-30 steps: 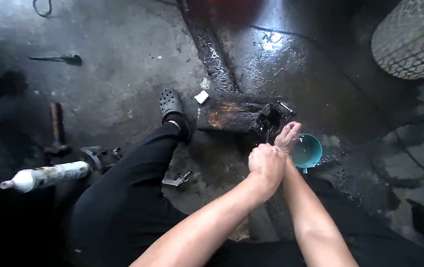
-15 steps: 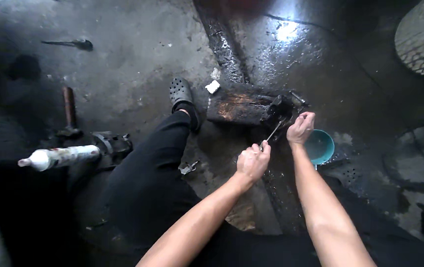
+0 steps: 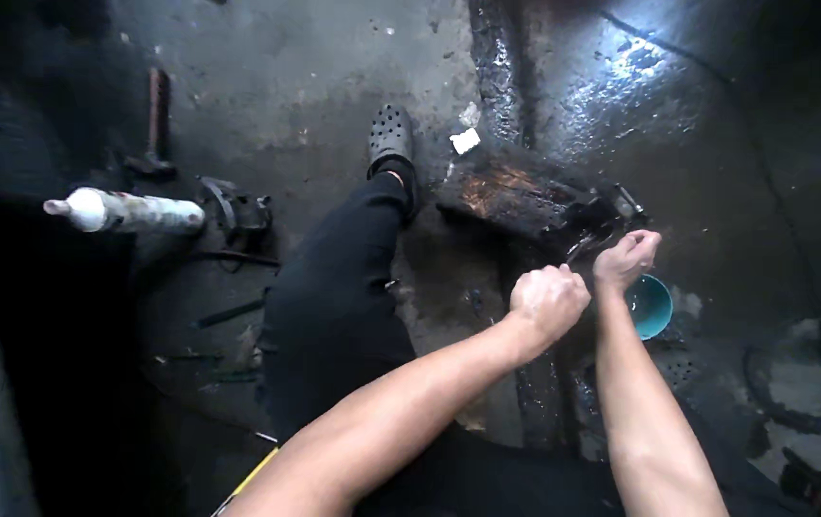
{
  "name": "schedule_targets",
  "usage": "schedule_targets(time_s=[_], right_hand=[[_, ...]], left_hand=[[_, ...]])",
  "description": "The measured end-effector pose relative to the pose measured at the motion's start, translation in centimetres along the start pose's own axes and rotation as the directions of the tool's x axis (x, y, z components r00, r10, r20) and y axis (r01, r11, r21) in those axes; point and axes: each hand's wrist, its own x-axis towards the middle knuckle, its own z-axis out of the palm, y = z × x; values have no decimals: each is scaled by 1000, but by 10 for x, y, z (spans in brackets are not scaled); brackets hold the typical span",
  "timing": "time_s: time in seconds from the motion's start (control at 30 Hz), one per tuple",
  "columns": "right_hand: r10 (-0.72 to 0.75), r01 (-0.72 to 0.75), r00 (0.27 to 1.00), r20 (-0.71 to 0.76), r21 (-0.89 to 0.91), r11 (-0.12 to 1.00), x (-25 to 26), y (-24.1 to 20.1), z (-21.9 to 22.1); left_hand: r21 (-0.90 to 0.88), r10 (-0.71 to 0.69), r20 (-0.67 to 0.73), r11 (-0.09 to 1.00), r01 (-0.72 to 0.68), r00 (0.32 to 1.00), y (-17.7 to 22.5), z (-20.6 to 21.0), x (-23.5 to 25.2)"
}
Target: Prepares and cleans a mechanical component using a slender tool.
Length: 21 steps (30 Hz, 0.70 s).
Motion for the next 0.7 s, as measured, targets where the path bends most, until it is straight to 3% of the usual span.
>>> schedule_targets(time_s=[0.13, 0.3, 0.5, 0.57, 0.7], right_hand=[[-18, 18, 995, -102, -3, 1000, 6, 2, 7], [33, -34, 999, -17, -65, 997, 20, -4, -2], [103, -92, 992, 71, -153, 984, 45, -9, -12], [97, -83, 993, 74, -168, 982, 44, -6, -12], [72, -62, 995, 66, -148, 987, 44, -3, -10]], left_hand=[[48, 34, -73, 998, -31, 997, -13, 13, 0], [-5, 77, -92, 997, -78, 993, -32, 36, 9], [-90, 95, -222, 989, -118, 970, -39, 70, 34], [-111, 93, -166, 987, -112, 982, -30, 56, 30], [-338, 42, 79, 941, -13, 996, -22, 9, 23]])
